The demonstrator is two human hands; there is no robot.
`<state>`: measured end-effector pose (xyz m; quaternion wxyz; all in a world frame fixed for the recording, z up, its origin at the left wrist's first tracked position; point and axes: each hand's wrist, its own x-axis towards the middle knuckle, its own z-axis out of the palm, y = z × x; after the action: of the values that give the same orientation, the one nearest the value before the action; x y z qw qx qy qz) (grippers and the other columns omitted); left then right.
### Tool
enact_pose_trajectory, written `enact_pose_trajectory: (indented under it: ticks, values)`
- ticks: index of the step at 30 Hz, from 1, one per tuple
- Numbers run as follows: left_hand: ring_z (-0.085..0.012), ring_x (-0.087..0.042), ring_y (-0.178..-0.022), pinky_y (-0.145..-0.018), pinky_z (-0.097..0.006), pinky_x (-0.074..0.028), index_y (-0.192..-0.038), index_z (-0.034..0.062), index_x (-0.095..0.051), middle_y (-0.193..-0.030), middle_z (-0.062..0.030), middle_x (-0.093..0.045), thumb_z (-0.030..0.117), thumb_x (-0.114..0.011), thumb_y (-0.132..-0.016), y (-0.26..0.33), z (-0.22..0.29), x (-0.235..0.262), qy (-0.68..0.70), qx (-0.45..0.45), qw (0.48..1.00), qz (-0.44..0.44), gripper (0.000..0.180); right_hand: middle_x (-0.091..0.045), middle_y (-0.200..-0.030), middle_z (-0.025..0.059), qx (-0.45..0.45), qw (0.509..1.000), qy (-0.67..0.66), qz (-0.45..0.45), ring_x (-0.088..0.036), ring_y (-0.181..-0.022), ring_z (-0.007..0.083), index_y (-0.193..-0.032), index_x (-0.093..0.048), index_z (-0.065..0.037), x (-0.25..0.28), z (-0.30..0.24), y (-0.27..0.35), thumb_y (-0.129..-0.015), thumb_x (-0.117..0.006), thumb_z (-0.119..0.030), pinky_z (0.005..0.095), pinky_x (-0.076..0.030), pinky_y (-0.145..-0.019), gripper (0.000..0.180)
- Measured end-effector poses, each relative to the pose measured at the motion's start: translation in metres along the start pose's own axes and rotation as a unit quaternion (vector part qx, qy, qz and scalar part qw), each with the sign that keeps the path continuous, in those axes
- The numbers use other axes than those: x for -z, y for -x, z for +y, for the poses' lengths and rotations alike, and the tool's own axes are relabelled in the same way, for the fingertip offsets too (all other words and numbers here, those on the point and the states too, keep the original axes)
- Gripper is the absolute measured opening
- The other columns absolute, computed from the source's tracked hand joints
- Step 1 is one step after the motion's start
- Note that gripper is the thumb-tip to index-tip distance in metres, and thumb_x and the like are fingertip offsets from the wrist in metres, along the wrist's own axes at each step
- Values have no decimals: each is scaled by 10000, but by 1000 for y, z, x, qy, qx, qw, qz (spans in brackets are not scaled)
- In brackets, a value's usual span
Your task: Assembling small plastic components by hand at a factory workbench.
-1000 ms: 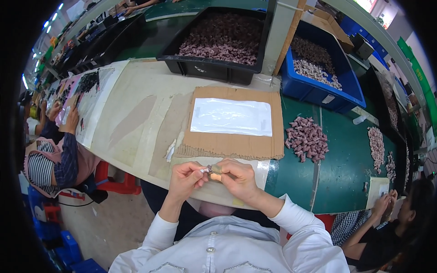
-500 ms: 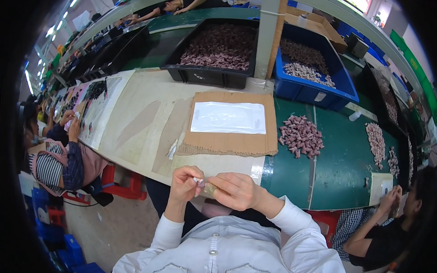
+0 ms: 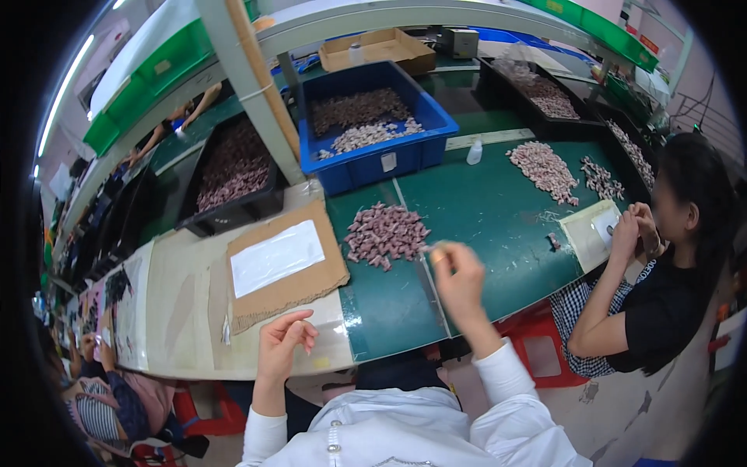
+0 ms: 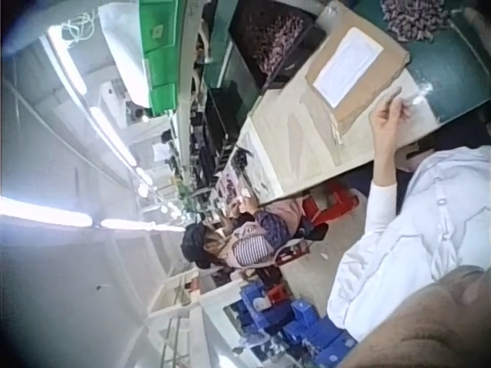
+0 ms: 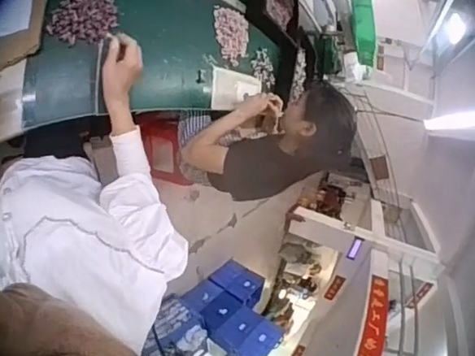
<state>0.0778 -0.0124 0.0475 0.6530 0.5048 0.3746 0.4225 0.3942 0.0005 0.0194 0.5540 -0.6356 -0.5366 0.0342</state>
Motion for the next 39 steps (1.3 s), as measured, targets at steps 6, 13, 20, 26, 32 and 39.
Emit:
enact_pose_trajectory:
  ticks: [6, 13, 20, 26, 32, 39]
  values:
    - [-81, -570, -682, -599, -208, -471, -1063, -28, -627, -828, -59, -647, 90, -538, -910, -70, 56, -21, -123, -11, 989, -79, 212, -625, -749, 138, -65, 975, 213, -13, -606, -694, 304, -889, -629, -32, 54, 102, -65, -801, -634, -127, 398, -469, -621, 130]
    - [-79, -589, -673, -566, -217, -473, -1025, -25, -638, -779, -44, -642, 158, -567, -897, -188, 123, -33, -279, -111, 950, -89, 234, -605, -859, 131, 123, 976, 155, 94, -557, -825, 310, -960, -617, -12, 38, 17, -130, -819, -598, -97, 397, -449, -725, 166]
    - [-313, -484, -1168, -987, -346, -375, -1285, 2, -453, -1259, -203, -503, 237, -569, -874, -361, 85, -14, -560, -264, 777, -116, 487, -622, -989, 181, 173, 956, 110, -208, -553, -927, 381, -1000, -652, -46, -99, 11, -251, -812, -612, -202, 434, -439, -815, 248]
    - [-388, -400, -1222, -1026, -418, -327, -1368, 75, -359, -1338, -236, -393, 332, -504, -893, -426, 40, -36, -652, -78, 742, -137, 560, -432, -1335, 170, 119, 859, 264, -422, -379, -1222, 420, -1301, -467, -133, -174, 25, -299, -837, -581, -296, 480, -335, -1013, 505]
    - [-397, -348, -1255, -1047, -461, -280, -1396, 189, -341, -1423, -200, -284, 460, -355, -922, -454, 21, -34, -690, 13, 709, -146, 546, -406, -1370, 175, 139, 794, 316, -501, -359, -1277, 355, -1342, -424, -155, -215, 62, -306, -842, -545, -348, 492, -336, -1014, 550]
    - [-366, -419, -1213, -1022, -417, -328, -1326, 146, -442, -1315, -226, -440, 484, -341, -914, -433, 39, -33, -705, 77, 644, -288, 542, -607, -1122, 174, 130, 721, 203, -649, -569, -1047, 334, -1157, -582, -72, -189, 38, -290, -868, -481, -397, 417, -443, -877, 446]
